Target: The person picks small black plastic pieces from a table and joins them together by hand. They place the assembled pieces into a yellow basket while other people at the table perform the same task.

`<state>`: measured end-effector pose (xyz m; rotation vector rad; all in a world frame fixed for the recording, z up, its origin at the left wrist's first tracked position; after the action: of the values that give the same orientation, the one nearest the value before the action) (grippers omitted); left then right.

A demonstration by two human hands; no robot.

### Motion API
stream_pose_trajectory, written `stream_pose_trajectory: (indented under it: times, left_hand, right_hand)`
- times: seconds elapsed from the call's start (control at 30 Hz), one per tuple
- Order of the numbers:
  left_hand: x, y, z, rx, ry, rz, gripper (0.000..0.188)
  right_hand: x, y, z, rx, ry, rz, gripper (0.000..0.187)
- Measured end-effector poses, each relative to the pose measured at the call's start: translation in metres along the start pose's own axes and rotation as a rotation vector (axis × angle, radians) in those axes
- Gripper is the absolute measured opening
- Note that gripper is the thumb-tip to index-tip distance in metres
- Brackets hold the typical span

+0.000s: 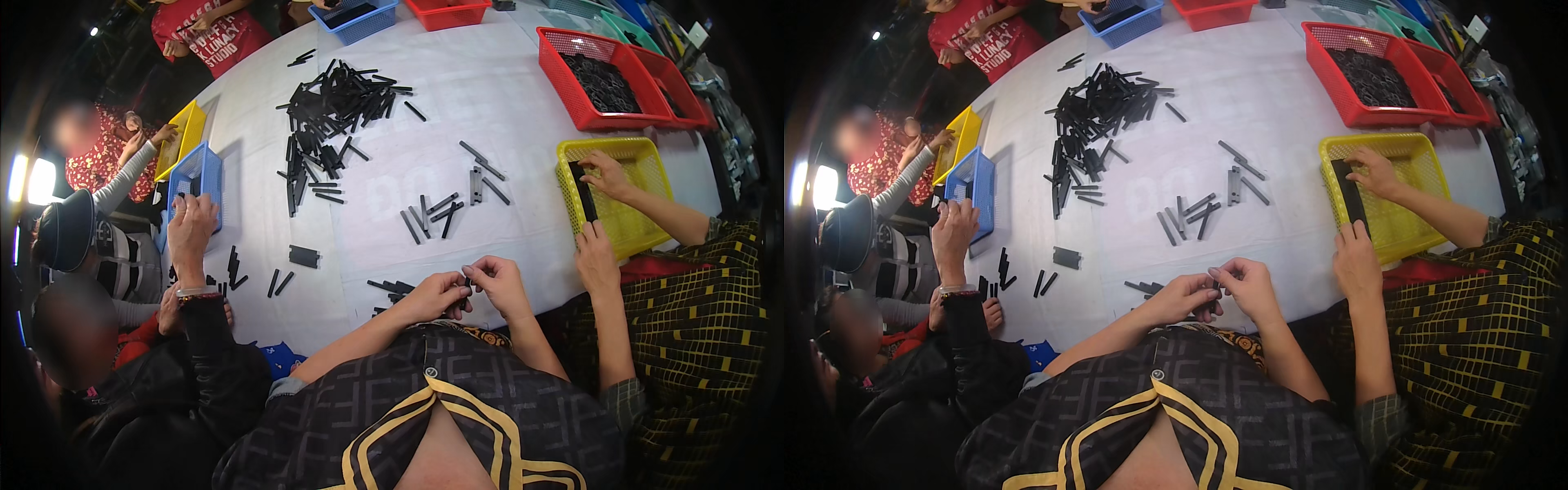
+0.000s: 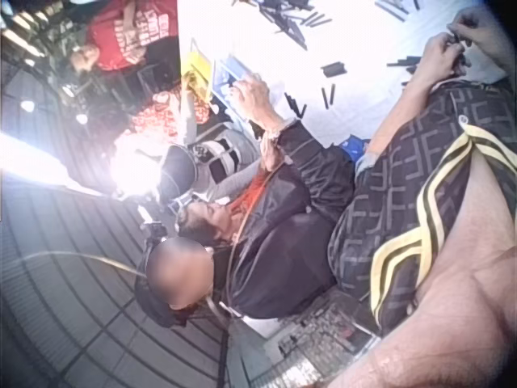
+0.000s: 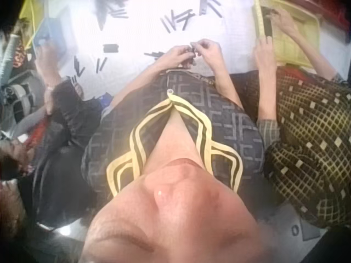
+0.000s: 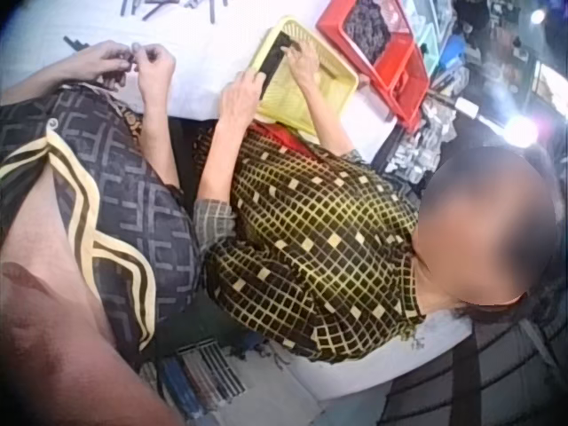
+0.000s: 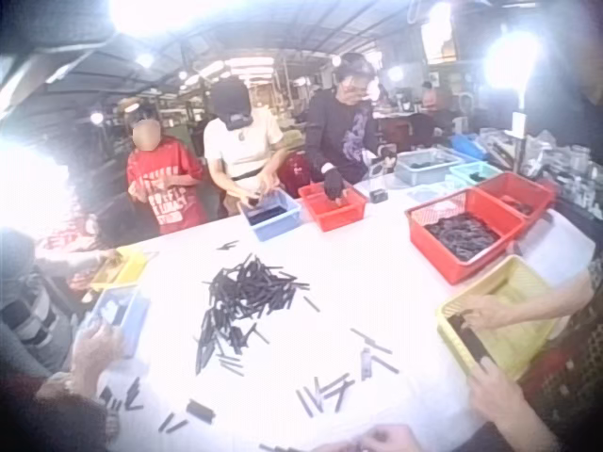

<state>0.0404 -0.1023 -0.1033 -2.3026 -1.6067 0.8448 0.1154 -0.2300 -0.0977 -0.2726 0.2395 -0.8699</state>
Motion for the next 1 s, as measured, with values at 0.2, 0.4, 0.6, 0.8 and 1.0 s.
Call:
stream_pose_trajectory:
  times: [0.2, 0.4, 0.6, 0.8, 1.0]
  left_hand:
    - [-0.002, -0.005, -0.006, 0.007, 0.044, 0.008, 0.019]
    - [-0.001, -0.003, -0.002, 0.020, -0.028, 0.064, 0.020]
    - [-0.004, -0.007, -0.005, 0.035, -0.091, 0.133, 0.021]
    - [-0.003, -0.021, -0.024, 0.013, -0.162, 0.159, 0.021]
    - [-0.010, -0.032, -0.040, -0.053, -0.145, 0.233, 0.020]
  right_hand:
    - [0.000, 0.000, -0.003, 0.015, -0.099, -0.011, 0.020]
    - [0.001, 0.000, -0.003, -0.054, -0.037, -0.018, 0.022]
    - [0.000, -0.008, -0.005, -0.063, 0.067, -0.040, 0.024]
    - [-0.002, -0.009, 0.003, -0.047, 0.294, 0.046, 0.021]
    - [-0.006, -0.018, 0.021, 0.011, 0.401, 0.130, 0.016]
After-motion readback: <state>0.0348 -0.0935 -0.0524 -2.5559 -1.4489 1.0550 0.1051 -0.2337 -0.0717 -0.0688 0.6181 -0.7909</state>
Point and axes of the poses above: each hand's wrist, its own y-axis towards the middle knuckle, its own x-axis out of the back of the hand, z = x × y, the point moved 3 cm from there along y, towards the middle knuckle, and after that the axes turned 4 degrees about z, right-handed, at the moved point
